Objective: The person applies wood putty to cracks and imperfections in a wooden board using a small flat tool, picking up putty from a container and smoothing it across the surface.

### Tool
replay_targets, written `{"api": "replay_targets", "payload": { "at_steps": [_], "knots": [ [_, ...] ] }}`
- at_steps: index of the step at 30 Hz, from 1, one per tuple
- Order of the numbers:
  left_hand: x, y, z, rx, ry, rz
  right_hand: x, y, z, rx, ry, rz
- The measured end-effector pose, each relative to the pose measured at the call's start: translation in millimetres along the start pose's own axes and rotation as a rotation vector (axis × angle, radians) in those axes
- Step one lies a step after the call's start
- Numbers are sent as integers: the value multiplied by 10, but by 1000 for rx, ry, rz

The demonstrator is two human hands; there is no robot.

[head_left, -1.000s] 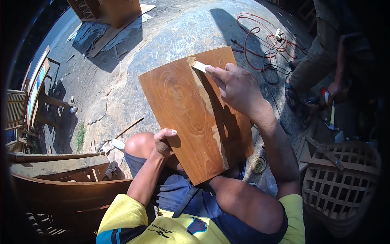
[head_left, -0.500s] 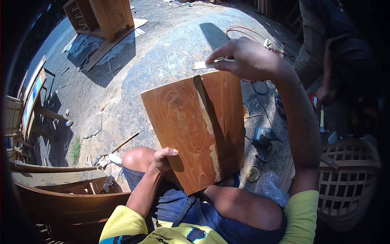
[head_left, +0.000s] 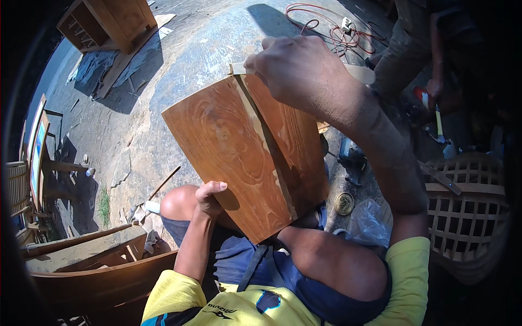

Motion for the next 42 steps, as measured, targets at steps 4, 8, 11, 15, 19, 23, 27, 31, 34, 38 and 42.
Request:
{"api": "replay_targets", "payload": {
  "at_steps": [4,8,11,15,19,23,27,31,34,38,42],
  "knots": [
    [84,31,-30,38,19,-81,248,-119,-307,155,182,-20],
    [104,-74,29,106,74,-139,168,265,-942,171,301,498],
    [93,-224,52,135,140,-136,-55,626,-1134,149,362,566],
    [106,-207,23,131,134,-133,-233,741,-949,153,336,551],
    [166,-109,36,124,153,-110,-205,910,-780,120,324,503],
    [172,-279,38,197,206,-165,-167,947,-1039,-65,319,489],
    [184,-335,78,227,231,-286,-101,870,-1539,76,460,691],
    [223,-415,78,251,254,-309,-333,1001,-1653,43,519,725],
    [231,-434,56,251,273,-307,-415,1003,-1499,51,474,625],
    [266,-408,17,237,284,-285,-429,1069,-1310,95,407,623],
    [269,-347,30,219,284,-246,-424,1040,-1147,103,368,596]
  ]
}}
Point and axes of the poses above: each hand's wrist, its own z-axis towards the middle knuckle, its own y-axis out of the palm, x = y × z, the point moved 9 cm from there along z, towards the middle knuckle, and after that the axes turned 14 degrees about z, right-handed, at the moved point
